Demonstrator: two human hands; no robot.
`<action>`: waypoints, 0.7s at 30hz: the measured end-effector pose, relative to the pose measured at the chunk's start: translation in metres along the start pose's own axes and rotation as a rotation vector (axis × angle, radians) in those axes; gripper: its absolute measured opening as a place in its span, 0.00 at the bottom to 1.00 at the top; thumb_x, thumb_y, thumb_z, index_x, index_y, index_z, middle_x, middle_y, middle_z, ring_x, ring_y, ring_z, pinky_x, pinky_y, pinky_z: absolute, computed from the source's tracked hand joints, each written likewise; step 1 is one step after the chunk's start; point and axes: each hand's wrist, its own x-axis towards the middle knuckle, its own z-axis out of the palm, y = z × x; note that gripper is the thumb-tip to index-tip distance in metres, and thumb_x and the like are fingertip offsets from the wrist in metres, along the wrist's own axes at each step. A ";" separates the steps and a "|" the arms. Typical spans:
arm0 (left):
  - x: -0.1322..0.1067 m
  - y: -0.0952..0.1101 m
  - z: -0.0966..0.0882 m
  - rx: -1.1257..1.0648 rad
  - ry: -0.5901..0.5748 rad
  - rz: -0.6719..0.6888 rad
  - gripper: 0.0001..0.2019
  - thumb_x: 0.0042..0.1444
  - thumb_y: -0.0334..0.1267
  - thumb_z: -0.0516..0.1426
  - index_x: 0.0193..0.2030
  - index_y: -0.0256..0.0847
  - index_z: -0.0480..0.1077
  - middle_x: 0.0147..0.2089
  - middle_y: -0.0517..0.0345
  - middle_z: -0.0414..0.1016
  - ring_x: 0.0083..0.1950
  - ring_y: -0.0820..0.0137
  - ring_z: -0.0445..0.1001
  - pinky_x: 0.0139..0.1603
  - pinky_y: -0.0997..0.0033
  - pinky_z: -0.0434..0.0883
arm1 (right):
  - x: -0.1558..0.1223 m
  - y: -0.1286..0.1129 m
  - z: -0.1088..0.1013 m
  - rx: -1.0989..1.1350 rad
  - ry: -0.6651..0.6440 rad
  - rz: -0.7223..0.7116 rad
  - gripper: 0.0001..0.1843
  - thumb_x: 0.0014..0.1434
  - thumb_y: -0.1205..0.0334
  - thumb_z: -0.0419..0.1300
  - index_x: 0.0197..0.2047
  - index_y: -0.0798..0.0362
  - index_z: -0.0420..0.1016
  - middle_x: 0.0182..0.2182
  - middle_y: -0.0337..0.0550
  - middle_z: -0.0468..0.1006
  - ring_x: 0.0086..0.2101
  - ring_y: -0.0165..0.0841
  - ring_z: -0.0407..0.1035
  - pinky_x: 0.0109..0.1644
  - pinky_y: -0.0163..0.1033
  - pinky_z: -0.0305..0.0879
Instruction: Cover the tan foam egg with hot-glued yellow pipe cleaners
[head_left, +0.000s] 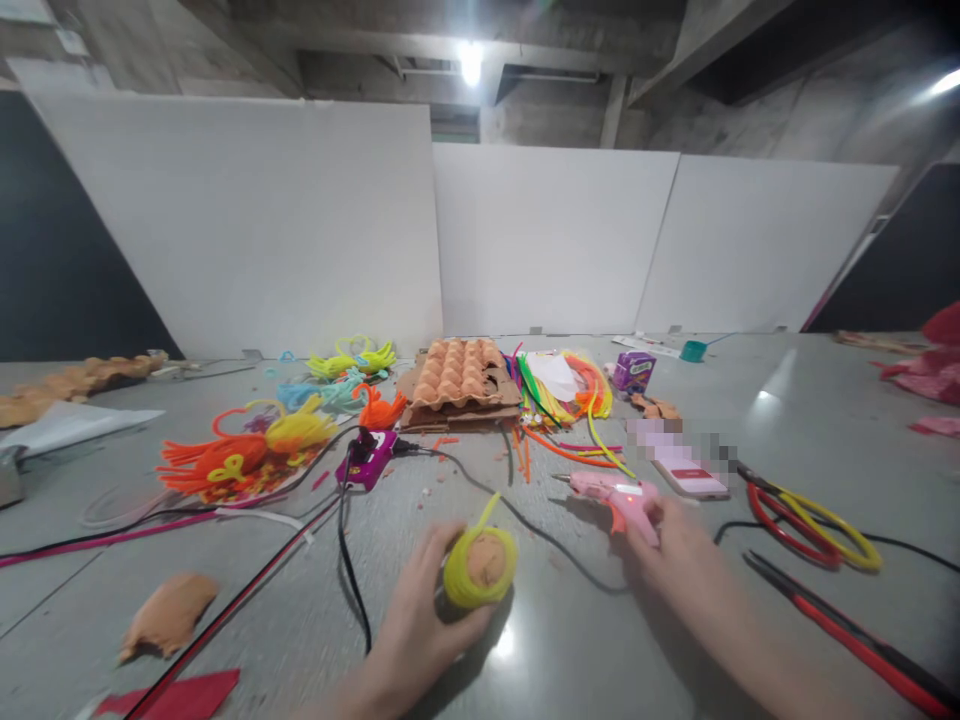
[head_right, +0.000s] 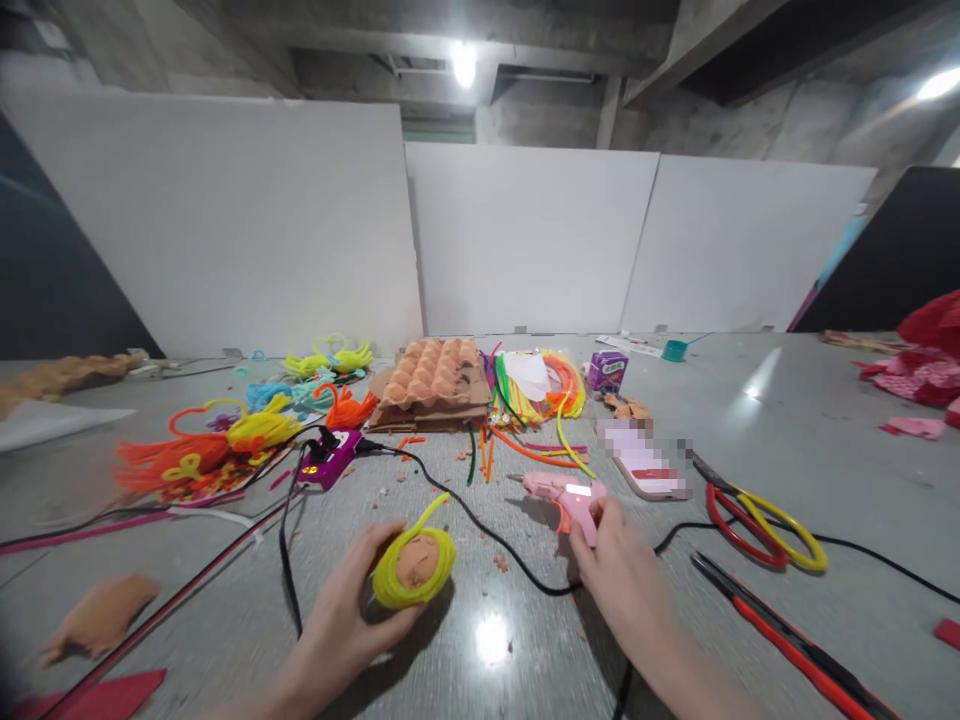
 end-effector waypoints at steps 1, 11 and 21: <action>0.001 0.001 0.000 -0.005 -0.002 -0.010 0.25 0.44 0.30 0.60 0.51 0.44 0.64 0.49 0.52 0.71 0.52 0.56 0.73 0.53 0.54 0.69 | 0.001 -0.001 -0.001 0.047 0.017 0.006 0.15 0.54 0.48 0.49 0.37 0.51 0.64 0.31 0.49 0.78 0.30 0.43 0.74 0.30 0.42 0.65; 0.010 -0.002 0.000 -0.001 0.030 -0.029 0.19 0.45 0.31 0.61 0.47 0.44 0.71 0.47 0.55 0.72 0.51 0.58 0.73 0.54 0.57 0.70 | 0.006 -0.011 -0.009 0.401 0.106 0.159 0.17 0.50 0.45 0.58 0.35 0.50 0.66 0.26 0.40 0.74 0.26 0.38 0.70 0.28 0.41 0.66; 0.009 -0.018 0.000 0.125 0.058 0.088 0.27 0.40 0.29 0.65 0.50 0.49 0.72 0.60 0.50 0.66 0.63 0.47 0.61 0.61 0.40 0.61 | -0.004 -0.023 -0.012 0.745 0.053 0.127 0.20 0.58 0.46 0.53 0.43 0.54 0.70 0.29 0.44 0.78 0.26 0.35 0.70 0.26 0.39 0.66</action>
